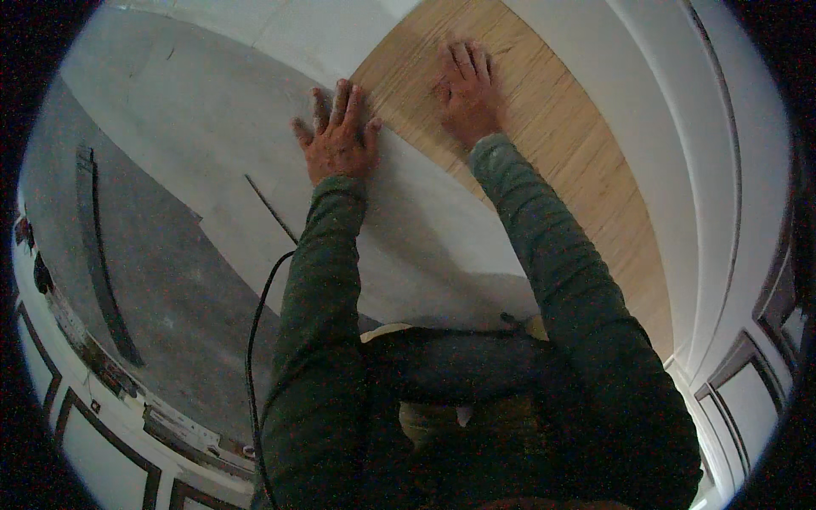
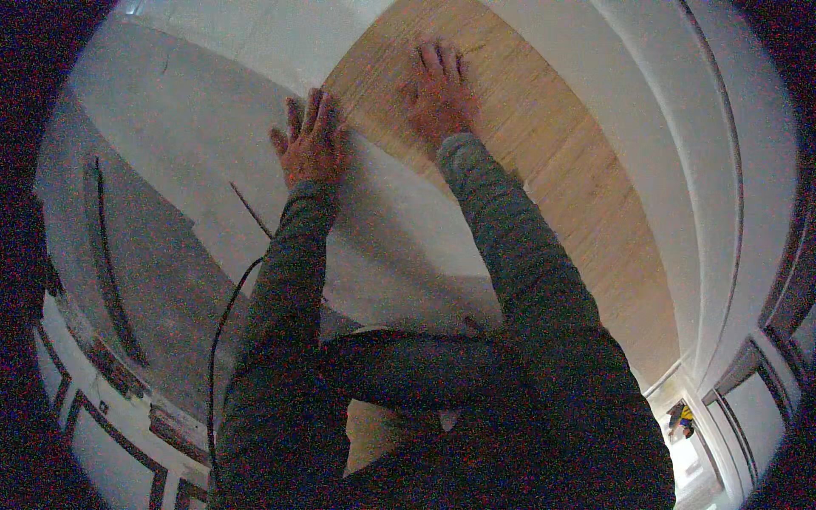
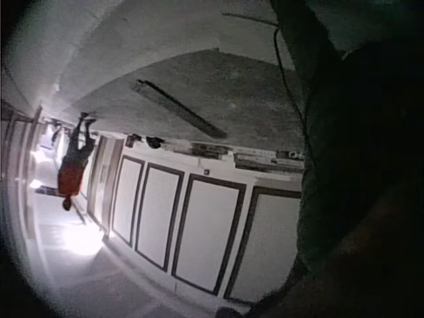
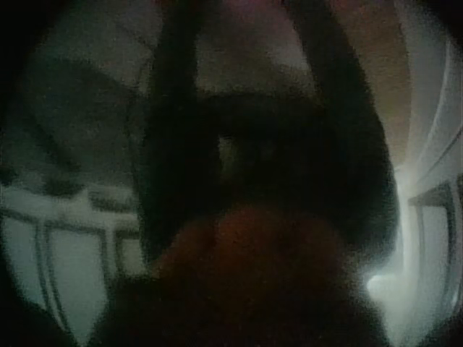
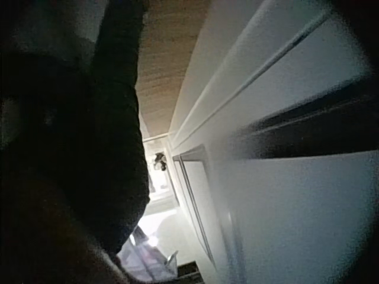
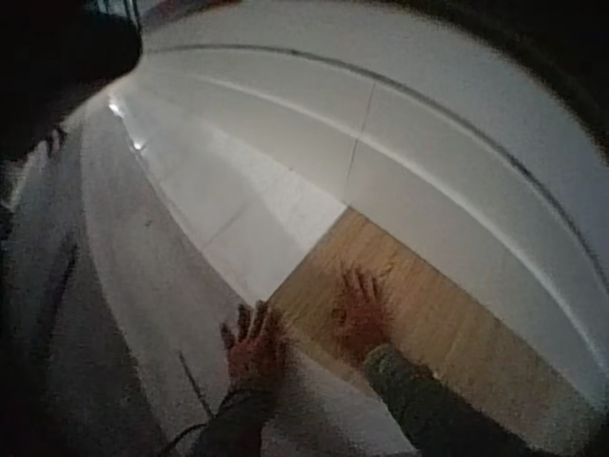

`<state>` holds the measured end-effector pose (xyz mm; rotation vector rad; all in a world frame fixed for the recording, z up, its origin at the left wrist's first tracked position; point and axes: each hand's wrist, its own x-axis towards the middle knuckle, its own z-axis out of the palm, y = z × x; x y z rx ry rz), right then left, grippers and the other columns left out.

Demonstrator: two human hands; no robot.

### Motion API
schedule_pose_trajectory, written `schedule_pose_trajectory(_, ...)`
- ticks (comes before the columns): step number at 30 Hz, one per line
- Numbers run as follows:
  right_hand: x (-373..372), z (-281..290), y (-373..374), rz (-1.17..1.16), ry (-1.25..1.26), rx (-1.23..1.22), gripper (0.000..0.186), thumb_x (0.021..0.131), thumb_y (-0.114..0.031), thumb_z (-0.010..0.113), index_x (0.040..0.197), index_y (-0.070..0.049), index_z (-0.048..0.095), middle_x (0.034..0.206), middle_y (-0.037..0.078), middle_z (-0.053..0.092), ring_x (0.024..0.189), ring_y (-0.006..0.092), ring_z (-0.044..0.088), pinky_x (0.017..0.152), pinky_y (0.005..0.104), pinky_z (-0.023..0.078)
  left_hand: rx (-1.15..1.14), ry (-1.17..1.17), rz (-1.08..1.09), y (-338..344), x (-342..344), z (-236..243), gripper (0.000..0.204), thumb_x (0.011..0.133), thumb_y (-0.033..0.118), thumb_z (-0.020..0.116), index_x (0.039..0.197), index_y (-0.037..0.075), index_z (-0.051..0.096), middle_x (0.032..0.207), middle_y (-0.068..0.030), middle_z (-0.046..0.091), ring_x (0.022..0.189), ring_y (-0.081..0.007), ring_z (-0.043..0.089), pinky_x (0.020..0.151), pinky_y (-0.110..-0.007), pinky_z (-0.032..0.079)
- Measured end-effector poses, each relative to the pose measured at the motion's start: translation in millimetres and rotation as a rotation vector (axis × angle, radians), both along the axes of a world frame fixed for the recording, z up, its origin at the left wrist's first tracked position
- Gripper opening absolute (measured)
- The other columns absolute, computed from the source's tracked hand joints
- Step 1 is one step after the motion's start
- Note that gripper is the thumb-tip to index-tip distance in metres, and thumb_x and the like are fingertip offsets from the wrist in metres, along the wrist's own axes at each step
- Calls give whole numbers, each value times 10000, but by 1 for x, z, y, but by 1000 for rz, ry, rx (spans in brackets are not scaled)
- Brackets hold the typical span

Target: The person cuts a small piece of wood laminate using a utility knife, then uses a manual hand tool to trim a smaller piece off one corner of the laminate.

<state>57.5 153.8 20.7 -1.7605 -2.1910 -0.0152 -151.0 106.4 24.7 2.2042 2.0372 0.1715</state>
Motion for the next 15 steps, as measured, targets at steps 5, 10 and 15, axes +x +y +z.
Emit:
schedule_pose_trajectory(5,-9,-1,-22,12,-39,-47,485,875,-256,473,1302,-27,449,1387,126,386,1306,341,309,1083,491,231,-35,9,3,-2,2,6,541,904,419,455,1409,259,345,1496,54,273,1403,-268,180,1078,-628,94)
schedule_pose_trajectory(10,-21,7,-43,71,-10,-151,544,868,-294,493,1327,-14,411,1407,165,356,1321,378,280,1093,522,195,31,-59,10,-5,-5,0,469,916,381,449,1371,280,400,1477,57,314,1392,-254,218,1080,-629,85)
schedule_pose_trajectory(15,-9,12,-25,111,46,-177,555,866,-268,503,1355,-36,380,1426,144,343,1322,365,289,1086,525,203,95,-34,12,-4,-13,-12,383,944,306,418,1320,265,471,1442,53,379,1377,-243,263,1070,-642,60)
